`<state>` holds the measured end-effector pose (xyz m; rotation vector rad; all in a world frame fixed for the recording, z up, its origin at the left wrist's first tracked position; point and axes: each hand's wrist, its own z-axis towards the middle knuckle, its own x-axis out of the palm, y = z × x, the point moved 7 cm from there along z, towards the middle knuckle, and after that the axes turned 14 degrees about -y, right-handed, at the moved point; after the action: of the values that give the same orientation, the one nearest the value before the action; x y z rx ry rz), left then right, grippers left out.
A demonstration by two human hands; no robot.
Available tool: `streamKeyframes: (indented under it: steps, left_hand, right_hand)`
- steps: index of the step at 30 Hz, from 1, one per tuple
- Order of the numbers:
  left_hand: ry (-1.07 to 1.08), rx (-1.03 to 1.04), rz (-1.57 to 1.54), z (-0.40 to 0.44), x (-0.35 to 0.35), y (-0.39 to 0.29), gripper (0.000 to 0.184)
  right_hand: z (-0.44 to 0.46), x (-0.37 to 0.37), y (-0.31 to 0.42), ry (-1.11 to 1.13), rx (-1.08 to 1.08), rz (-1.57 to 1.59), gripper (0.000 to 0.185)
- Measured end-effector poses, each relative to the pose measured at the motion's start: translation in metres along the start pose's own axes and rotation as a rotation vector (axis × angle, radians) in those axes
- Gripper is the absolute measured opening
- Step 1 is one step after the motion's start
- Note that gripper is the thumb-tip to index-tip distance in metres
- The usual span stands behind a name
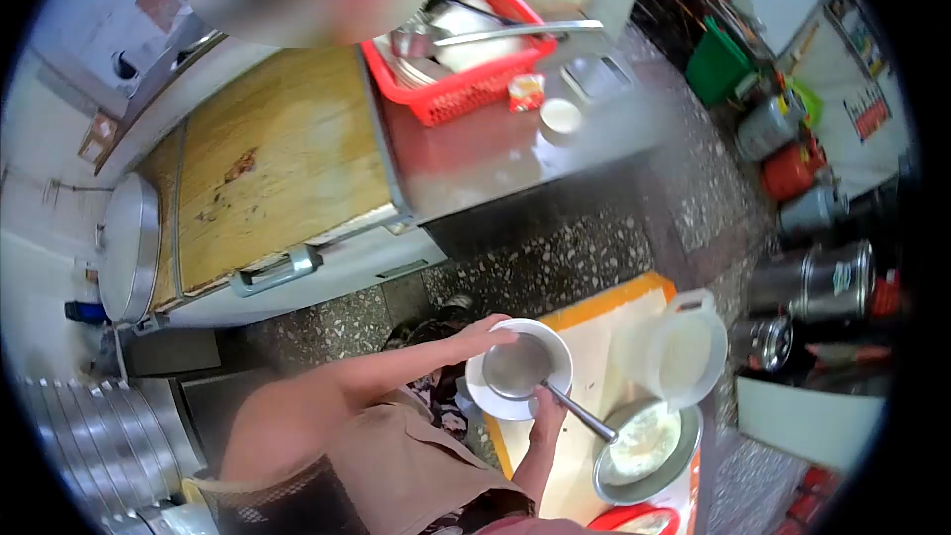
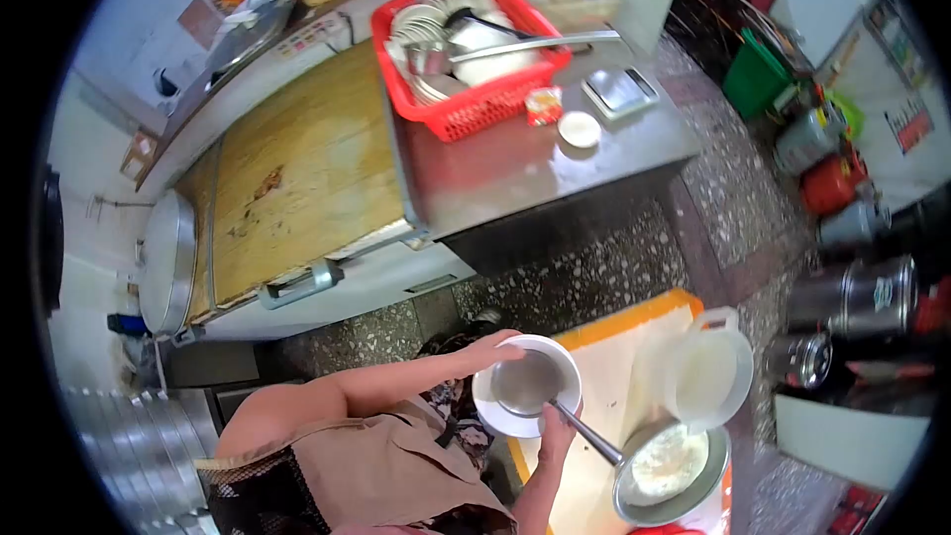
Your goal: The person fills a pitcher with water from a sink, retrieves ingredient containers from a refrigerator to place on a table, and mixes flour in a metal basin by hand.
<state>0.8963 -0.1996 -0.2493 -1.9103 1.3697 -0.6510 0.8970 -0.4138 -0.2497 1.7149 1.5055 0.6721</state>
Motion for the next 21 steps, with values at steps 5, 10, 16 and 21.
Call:
streamKeyframes:
  steps: [5, 10, 16, 21]
  left_hand:
    - [-0.216, 0.068, -0.383, -0.018, -0.096, -0.066, 0.049]
    - [-0.387, 0.072, -0.58, 0.036, -0.18, -0.126, 0.056]
    - [-0.283, -0.112, -0.732, 0.141, -0.238, -0.16, 0.047]
    - [-0.482, -0.073, -0.718, 0.167, -0.277, -0.157, 0.043]
  right_hand:
    - [-0.019, 0.122, 0.097, 0.333, -0.119, -0.18, 0.054]
    - [0.035, 0.275, 0.168, 0.528, -0.275, -0.372, 0.052]
    - [0.104, 0.416, 0.199, 0.494, -0.176, -0.694, 0.066]
    - [0.114, 0.445, 0.181, 0.531, -0.002, -0.584, 0.066]
